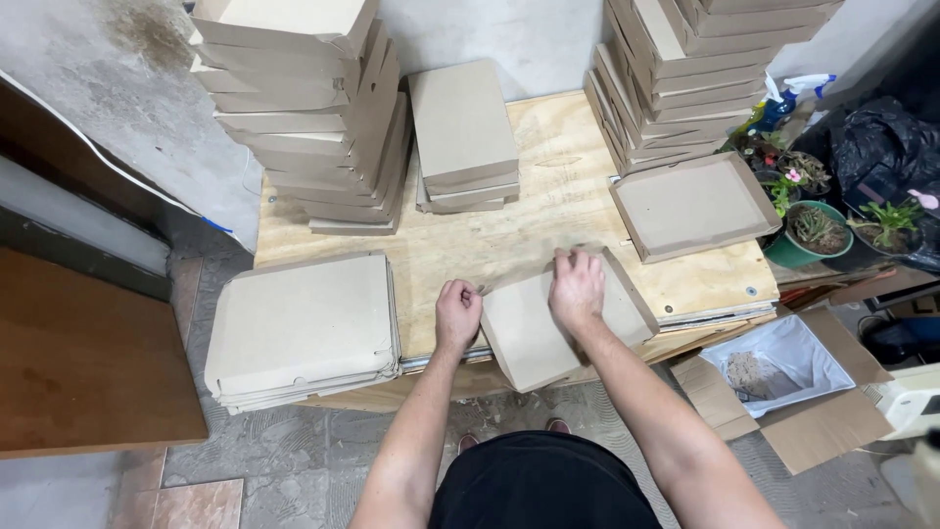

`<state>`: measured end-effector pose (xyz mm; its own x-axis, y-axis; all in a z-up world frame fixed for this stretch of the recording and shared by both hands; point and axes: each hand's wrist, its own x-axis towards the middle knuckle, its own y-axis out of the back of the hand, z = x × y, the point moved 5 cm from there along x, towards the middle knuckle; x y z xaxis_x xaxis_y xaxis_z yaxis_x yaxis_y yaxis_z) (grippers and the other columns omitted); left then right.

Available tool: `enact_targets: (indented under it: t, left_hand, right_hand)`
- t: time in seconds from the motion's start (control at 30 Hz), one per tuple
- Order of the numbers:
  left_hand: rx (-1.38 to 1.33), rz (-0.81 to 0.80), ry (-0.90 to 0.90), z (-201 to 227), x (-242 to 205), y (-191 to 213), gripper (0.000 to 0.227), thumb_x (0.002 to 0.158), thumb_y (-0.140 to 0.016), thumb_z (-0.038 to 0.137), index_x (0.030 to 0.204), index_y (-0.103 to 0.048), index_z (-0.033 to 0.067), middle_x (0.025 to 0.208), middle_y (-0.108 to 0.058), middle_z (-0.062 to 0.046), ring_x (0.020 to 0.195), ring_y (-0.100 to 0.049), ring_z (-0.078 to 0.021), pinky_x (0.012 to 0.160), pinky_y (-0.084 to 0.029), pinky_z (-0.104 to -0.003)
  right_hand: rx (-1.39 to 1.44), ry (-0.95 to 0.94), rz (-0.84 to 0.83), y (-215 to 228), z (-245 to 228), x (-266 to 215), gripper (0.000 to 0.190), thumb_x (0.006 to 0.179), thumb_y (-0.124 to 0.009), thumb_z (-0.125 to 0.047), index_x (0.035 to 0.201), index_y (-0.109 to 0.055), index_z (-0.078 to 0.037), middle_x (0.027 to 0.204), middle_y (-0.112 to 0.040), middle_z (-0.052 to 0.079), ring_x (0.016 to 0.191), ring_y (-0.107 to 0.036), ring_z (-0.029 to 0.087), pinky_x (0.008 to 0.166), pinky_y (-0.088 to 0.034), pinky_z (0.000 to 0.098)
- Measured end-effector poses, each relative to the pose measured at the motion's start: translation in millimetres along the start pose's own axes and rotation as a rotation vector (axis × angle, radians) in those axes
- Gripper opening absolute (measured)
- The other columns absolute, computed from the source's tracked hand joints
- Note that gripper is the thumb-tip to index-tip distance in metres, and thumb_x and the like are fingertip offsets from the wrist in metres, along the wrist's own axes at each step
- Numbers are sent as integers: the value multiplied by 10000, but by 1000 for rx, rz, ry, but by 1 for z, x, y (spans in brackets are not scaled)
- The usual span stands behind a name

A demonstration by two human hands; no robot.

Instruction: The person assembles flat cardboard boxes by folding the sides and inserting tabs into slots. They repeatedly pick up a flat box, fold it into shape, and place the finished box onto a growing stack on the left side of the table.

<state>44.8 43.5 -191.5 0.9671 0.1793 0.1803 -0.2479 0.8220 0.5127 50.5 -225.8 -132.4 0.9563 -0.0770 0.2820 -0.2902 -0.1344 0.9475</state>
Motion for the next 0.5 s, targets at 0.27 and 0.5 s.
enact_targets:
  t: [0.27, 0.5]
  left_hand:
    - [-79, -80, 5, 10, -1, 2, 185, 935, -787, 297, 818, -729, 166, 790, -649, -42, 762, -709, -194, 737, -587, -356]
    - [-82, -84, 55, 15, -4, 5, 287, 1034, -774, 429, 872, -777, 192, 833, -690, -20, 806, -710, -163, 785, -586, -336]
  right_hand:
    - [285, -108, -58, -41, 31, 15, 146, 956, -794, -115, 1090, -809, -171, 1469, -541, 78, 1341, -690, 367, 1151, -617, 438]
    - [533, 204, -99, -41, -21, 1, 103, 941, -753, -69, 1030, -763, -118, 1510, -517, 83, 1337, -745, 358, 1213, -622, 425]
